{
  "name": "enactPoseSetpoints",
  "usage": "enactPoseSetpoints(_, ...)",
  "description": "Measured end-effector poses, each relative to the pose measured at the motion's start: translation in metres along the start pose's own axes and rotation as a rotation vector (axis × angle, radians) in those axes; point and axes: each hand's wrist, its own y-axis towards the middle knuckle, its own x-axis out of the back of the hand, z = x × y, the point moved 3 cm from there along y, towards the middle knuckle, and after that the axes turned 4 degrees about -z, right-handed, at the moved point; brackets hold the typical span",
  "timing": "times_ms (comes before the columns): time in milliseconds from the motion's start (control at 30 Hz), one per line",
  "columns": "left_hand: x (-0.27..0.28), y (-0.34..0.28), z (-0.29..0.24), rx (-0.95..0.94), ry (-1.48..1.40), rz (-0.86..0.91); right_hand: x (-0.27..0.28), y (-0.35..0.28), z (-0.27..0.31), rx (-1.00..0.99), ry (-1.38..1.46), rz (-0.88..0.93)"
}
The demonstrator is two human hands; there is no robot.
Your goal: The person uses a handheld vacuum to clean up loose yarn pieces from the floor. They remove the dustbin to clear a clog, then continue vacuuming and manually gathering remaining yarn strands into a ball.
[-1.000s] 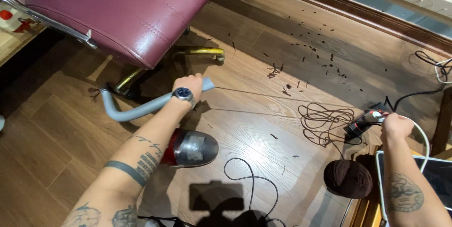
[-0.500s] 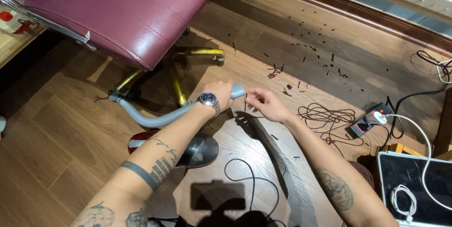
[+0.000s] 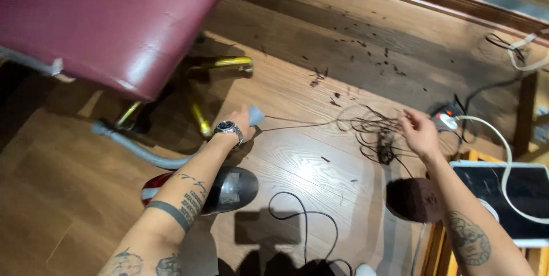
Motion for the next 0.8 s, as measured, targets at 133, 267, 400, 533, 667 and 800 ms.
enactPoseSetpoints(133, -0.039, 0.035, -0.019, -0.081, -0.021, 0.057, 0.018, -0.038, 0.019, -0.048, 0.068, 0.025)
enactPoseSetpoints(267, -0.045, 0.031, -0.059, -0.155, -0.025, 0.105, 0.017, -0.064, -0.005, -0.031, -0.123, 0.035)
enactPoseSetpoints(400, -0.04, 0.006, -0.098, -0.299, 0.02, 0.244, -0.008, -0.094, 0.058, 0.022, -0.086, 0.177)
enactPoseSetpoints(533, -0.022, -0.025, -0.124, -0.384, 0.038, 0.239, -0.077, -0.104, 0.124, 0.222, 0.103, 0.336)
enactPoseSetpoints(667, -0.013, -0.033, -0.128, -0.45, 0.004, 0.213, -0.141, -0.115, 0.165, 0.004, 0.497, 0.67)
enactPoseSetpoints(800, -0.006, -0.027, -0.107, -0.352, -0.021, 0.145, -0.131, -0.104, 0.13, 0.095, 0.179, 0.594)
